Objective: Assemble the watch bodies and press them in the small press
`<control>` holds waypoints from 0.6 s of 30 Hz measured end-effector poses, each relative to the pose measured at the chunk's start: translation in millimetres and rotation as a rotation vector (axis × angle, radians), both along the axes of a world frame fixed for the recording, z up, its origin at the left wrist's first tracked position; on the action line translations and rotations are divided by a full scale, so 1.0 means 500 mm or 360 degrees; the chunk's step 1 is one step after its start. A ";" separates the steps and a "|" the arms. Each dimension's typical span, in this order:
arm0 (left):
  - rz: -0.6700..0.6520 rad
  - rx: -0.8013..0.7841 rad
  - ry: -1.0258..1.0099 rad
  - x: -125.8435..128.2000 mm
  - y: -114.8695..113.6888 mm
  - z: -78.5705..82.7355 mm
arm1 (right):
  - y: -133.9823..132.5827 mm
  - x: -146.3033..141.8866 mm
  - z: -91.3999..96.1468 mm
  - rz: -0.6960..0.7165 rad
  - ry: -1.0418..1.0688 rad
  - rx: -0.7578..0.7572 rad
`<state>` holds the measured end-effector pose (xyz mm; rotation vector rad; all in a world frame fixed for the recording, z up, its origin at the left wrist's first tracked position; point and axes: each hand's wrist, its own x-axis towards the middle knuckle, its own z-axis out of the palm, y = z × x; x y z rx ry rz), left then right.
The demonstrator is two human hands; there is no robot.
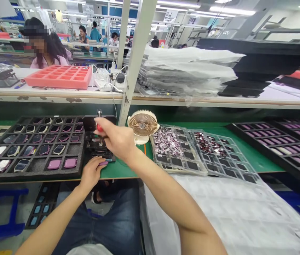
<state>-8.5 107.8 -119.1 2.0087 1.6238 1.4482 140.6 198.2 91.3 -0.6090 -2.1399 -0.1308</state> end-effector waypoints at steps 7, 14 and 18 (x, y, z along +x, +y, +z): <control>-0.0023 0.0094 0.0012 -0.003 -0.040 0.002 | -0.029 0.020 -0.082 0.0057 -0.0244 -0.0216; 0.0030 0.0102 0.0055 0.028 -0.119 0.002 | -0.005 -0.021 -0.284 -0.0209 -0.1128 -0.0598; 0.0159 0.0125 0.0104 0.031 -0.135 0.013 | 0.027 -0.054 -0.283 -0.0206 -0.1213 -0.0602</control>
